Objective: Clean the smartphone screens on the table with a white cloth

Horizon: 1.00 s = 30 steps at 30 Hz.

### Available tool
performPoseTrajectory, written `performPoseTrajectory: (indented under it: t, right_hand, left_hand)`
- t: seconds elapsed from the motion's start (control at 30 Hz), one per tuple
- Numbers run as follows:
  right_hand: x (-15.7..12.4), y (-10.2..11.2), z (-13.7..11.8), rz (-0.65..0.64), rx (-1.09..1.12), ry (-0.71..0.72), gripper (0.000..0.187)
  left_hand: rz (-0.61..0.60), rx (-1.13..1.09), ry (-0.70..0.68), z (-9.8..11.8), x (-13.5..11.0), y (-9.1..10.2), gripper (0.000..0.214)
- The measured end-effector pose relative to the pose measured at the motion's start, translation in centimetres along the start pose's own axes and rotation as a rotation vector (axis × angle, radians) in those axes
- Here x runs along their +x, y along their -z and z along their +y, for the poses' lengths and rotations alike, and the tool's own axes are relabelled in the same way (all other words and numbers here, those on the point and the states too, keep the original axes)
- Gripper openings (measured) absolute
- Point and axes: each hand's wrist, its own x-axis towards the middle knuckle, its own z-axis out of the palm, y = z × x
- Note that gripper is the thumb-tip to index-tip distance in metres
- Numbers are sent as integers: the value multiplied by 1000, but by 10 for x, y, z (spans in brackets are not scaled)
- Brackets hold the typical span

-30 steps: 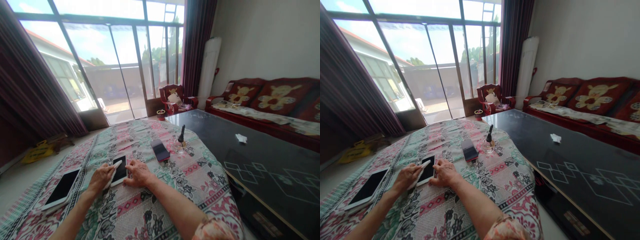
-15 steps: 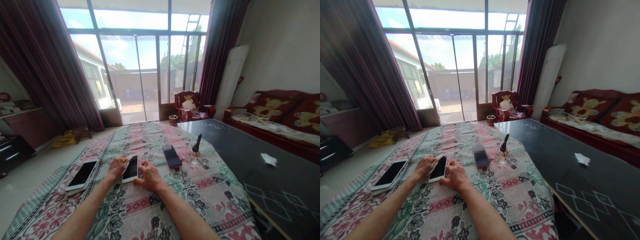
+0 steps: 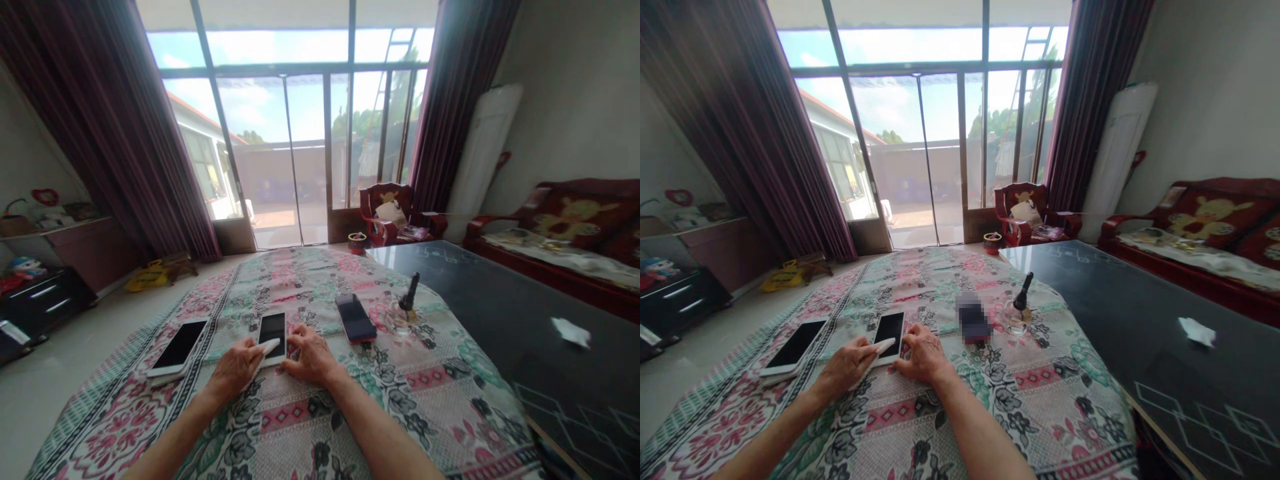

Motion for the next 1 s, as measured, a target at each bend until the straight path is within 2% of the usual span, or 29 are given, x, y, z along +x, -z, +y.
performPoseTrajectory:
  t: [0.3,0.43,0.53,0.7,1.0]
  right_hand:
    - [0,-1,-1,24,-1,-11,33]
    - [0,1,-3,23,2,-14,33]
    - [-1,0,-2,36,14,-11,31]
    - [0,-2,0,52,23,2,27]
    - [-1,-5,0,93,65,-9,20]
  left_hand:
    - [-27,104,115,-10,74,7,35]
    - [-63,139,188,-11,93,10,36]
    - [-66,148,214,-8,98,10,37]
    - [-68,151,161,4,78,9,37]
    - [-42,100,-111,25,0,8,32]
